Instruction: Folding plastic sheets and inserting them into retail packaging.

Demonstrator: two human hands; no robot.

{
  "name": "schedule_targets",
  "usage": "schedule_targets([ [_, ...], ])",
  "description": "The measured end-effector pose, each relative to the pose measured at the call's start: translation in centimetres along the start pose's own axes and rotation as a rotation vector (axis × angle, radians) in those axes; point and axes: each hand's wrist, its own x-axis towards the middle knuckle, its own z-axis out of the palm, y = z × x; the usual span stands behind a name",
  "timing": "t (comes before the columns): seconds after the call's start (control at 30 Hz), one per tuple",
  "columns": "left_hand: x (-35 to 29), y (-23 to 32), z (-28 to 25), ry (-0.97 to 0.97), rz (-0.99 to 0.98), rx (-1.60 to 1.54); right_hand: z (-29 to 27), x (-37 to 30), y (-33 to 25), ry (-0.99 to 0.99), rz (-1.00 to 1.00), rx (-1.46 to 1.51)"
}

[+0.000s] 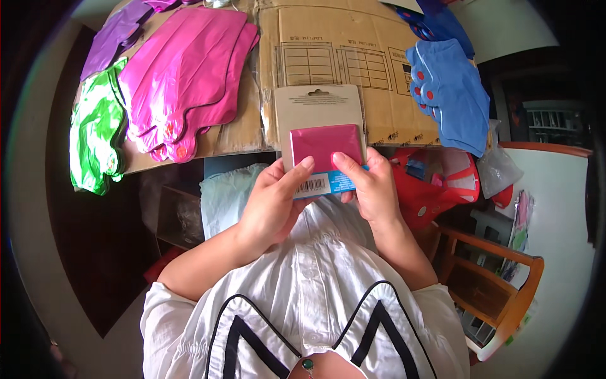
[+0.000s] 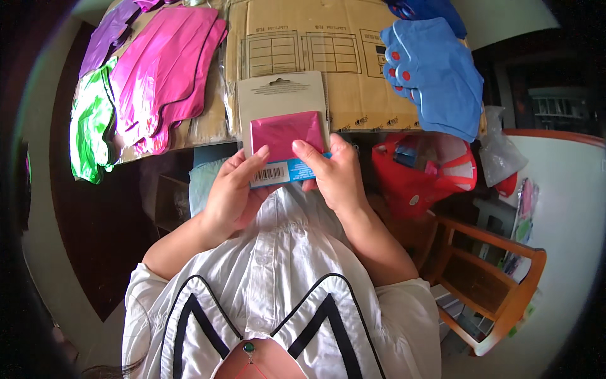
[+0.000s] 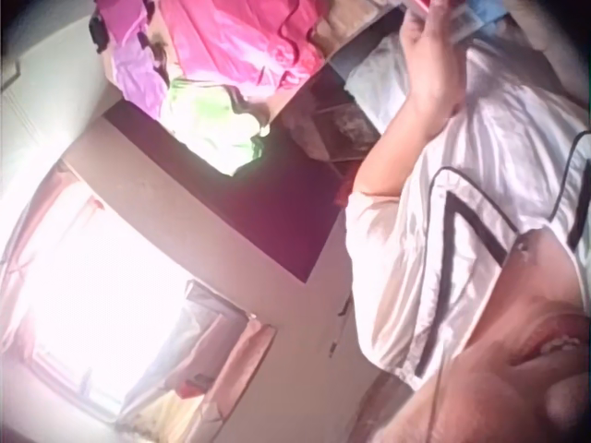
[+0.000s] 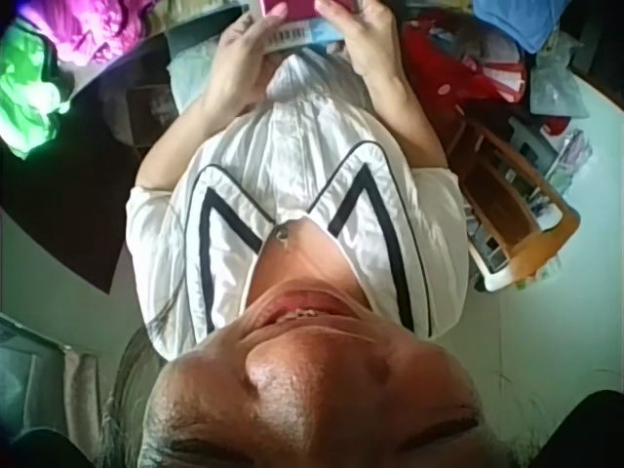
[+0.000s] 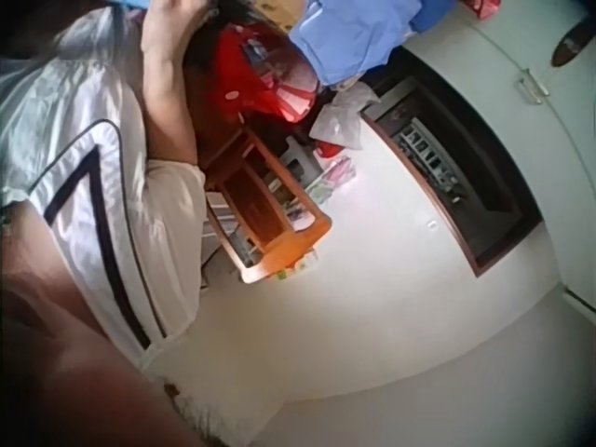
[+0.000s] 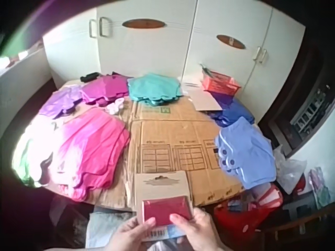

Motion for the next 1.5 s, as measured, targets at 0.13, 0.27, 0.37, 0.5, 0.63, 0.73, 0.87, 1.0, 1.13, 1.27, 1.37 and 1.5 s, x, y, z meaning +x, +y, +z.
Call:
schedule_targets([
  [0.13, 0.5, -0.4, 0.0, 0.095, 0.027, -0.030, -0.6, -1.1, -1.4, 0.121, -0.203, -0.506],
  [0.27, 0.8, -0.8, -0.9, 0.113, 0.063, -0.002, -0.3, -4.0, -3.1, 0.265, -0.921, -1.199],
  [0.37, 1.0, -0.8, -0.9, 0.111, 0.043, 0.022, -0.1, -3.6, -2.6, -0.024, -1.188, -1.504],
  [0.5, 1.0, 0.2, -1.0, 0.066, -0.034, -0.062, -0.4, -1.5, -1.7, -0.068, -1.293, -1.406],
  [0.63, 1.2, -0.3, -2.5, -0.003, -0.044, -0.219, -0.4, -0.9, -2.5, -0.117, -1.219, -1.294],
  [0.73, 1.1, -0.7, -2.4, -0.051, 0.000, -0.259, 0.0, -0.7, -3.1, -0.112, -1.139, -1.198],
  [0.87, 1.0, -1.0, -1.5, 0.023, 0.064, -0.011, 0.3, -1.1, -4.0, -0.107, -1.045, -1.150],
  [1.0, 1.6, -1.7, -1.5, 0.009, 0.085, -0.046, 0.7, -1.6, -3.8, -0.095, -1.096, -1.192],
  [1.13, 1.4, -2.2, -1.0, 0.024, 0.177, -0.018, 1.0, -1.5, -2.9, -0.015, -1.210, -1.335],
  [1.27, 1.3, -2.9, -1.3, 0.007, 0.219, 0.054, 1.2, -1.4, -3.0, 0.087, -1.257, -1.476],
  [1.37, 1.1, -2.9, -1.8, -0.036, 0.232, 0.097, 1.0, -0.7, -2.2, 0.049, -1.285, -1.423],
  [1.5, 1.0, -3.2, -2.0, -0.079, 0.278, 0.119, 0.9, -0.2, -2.4, 0.001, -1.302, -1.420],
])
